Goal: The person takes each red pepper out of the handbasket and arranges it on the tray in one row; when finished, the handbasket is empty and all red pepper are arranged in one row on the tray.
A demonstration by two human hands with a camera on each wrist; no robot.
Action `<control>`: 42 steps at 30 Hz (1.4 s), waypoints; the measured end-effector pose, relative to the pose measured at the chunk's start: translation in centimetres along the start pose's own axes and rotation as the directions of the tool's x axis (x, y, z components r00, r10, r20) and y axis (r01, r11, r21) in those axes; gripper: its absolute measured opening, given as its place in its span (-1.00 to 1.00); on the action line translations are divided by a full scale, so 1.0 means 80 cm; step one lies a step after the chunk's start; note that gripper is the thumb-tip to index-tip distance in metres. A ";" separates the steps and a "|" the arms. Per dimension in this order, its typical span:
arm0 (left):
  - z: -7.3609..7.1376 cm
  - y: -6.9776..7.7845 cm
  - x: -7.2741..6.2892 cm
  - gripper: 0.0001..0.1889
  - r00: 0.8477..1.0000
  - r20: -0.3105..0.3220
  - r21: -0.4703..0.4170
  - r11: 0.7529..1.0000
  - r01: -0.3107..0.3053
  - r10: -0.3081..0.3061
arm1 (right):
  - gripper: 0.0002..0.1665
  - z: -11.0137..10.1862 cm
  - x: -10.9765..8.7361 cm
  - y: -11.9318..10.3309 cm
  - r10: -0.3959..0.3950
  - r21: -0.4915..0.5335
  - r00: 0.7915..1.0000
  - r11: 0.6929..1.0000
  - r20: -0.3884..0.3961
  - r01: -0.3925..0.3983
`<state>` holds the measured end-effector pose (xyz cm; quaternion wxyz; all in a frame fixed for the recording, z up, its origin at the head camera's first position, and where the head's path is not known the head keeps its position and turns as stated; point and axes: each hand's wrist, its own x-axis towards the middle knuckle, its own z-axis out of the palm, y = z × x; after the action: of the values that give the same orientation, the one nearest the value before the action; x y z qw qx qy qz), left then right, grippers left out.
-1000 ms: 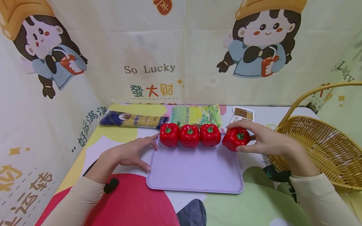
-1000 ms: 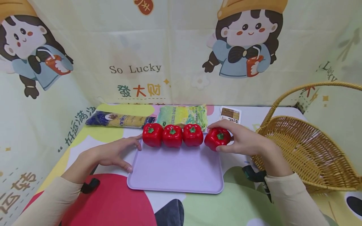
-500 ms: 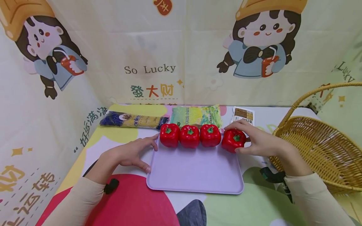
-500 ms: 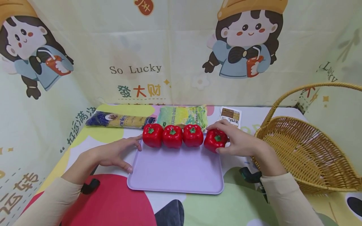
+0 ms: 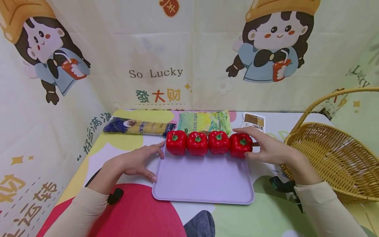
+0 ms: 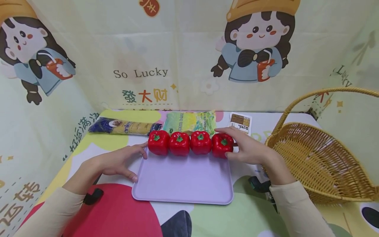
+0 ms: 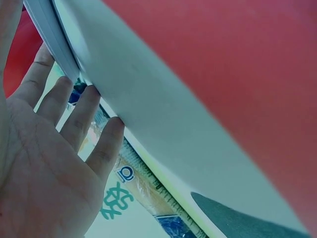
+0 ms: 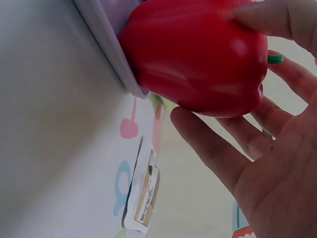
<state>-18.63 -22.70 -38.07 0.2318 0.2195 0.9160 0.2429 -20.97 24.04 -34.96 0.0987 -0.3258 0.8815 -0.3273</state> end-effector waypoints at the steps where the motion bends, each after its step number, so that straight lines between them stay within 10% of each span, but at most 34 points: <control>1: 0.000 0.000 0.000 -0.27 1.000 -0.001 -0.001 1.000 0.002 -0.002 | -0.03 0.000 0.000 0.000 -0.001 -0.004 1.000 1.000 -0.003 0.001; 30: -0.001 0.000 -0.004 -0.29 1.000 0.004 -0.006 1.000 0.007 -0.007 | -0.04 0.002 0.001 0.009 -0.059 -0.043 0.998 0.997 -0.037 0.058; 42: -0.004 -0.002 0.001 -0.13 1.000 -0.021 0.040 0.999 -0.014 0.015 | 0.03 -0.003 0.001 0.006 0.038 -0.082 0.996 0.996 -0.084 -0.045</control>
<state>-18.92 -22.91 -37.96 0.2158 0.2283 0.9214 0.2286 -21.34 24.37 -35.08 0.0551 -0.2976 0.9043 -0.3010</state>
